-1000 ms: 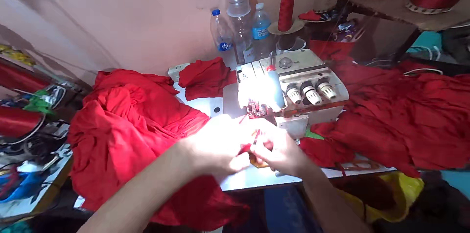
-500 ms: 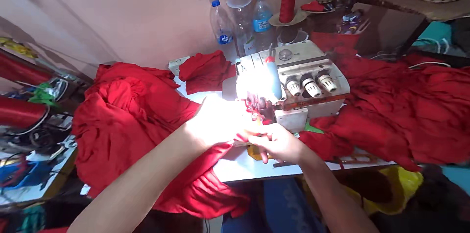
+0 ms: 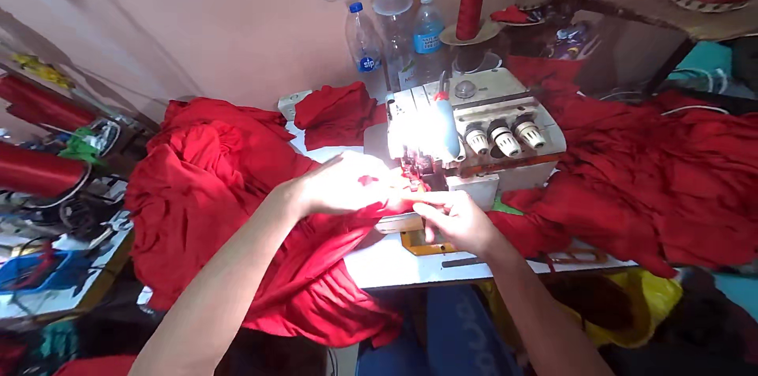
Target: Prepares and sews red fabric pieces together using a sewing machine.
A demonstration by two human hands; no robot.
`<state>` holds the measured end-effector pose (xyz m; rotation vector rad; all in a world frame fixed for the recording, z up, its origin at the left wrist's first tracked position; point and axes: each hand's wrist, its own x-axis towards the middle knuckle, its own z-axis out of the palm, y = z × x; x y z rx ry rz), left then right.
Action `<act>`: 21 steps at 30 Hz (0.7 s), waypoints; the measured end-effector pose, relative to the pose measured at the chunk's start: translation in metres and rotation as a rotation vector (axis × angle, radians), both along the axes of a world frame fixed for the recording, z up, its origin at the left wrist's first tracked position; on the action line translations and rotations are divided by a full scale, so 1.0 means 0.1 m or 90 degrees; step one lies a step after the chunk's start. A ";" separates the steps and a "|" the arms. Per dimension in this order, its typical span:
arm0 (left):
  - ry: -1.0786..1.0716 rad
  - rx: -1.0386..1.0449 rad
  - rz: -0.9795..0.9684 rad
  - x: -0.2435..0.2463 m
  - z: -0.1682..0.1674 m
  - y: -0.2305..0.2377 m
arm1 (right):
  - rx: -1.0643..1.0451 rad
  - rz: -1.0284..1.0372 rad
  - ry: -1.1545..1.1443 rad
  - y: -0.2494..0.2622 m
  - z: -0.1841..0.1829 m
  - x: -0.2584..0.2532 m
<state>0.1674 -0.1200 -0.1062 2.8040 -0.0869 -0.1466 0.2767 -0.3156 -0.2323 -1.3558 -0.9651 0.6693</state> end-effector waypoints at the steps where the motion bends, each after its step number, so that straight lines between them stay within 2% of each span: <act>1: -0.017 -0.070 -0.028 -0.02 0.02 -0.05 | 0.042 -0.061 -0.036 0.01 -0.06 -0.05; 2: -0.022 -0.093 -0.047 -0.02 0.02 -0.08 | 0.087 -0.134 -0.076 0.04 -0.11 -0.11; 4: -0.047 -0.051 -0.059 -0.01 -0.04 -0.07 | 0.147 -0.252 -0.147 0.10 -0.19 -0.19; 9: -0.085 -0.045 -0.041 -0.02 -0.04 -0.06 | 0.164 -0.364 -0.305 0.19 -0.20 -0.18; 11: -0.123 0.020 -0.012 -0.03 -0.06 -0.05 | 0.178 -0.350 -0.324 0.18 -0.20 -0.15; 13: -0.123 0.087 0.006 -0.04 -0.09 -0.01 | 0.192 -0.278 -0.316 0.16 -0.21 -0.12; 17: -0.018 0.077 -0.016 -0.06 -0.02 0.02 | 0.124 -0.195 -0.320 0.17 -0.10 -0.12; 21: -0.052 0.094 -0.026 -0.05 -0.02 0.03 | 0.127 -0.193 -0.320 0.29 0.10 -0.21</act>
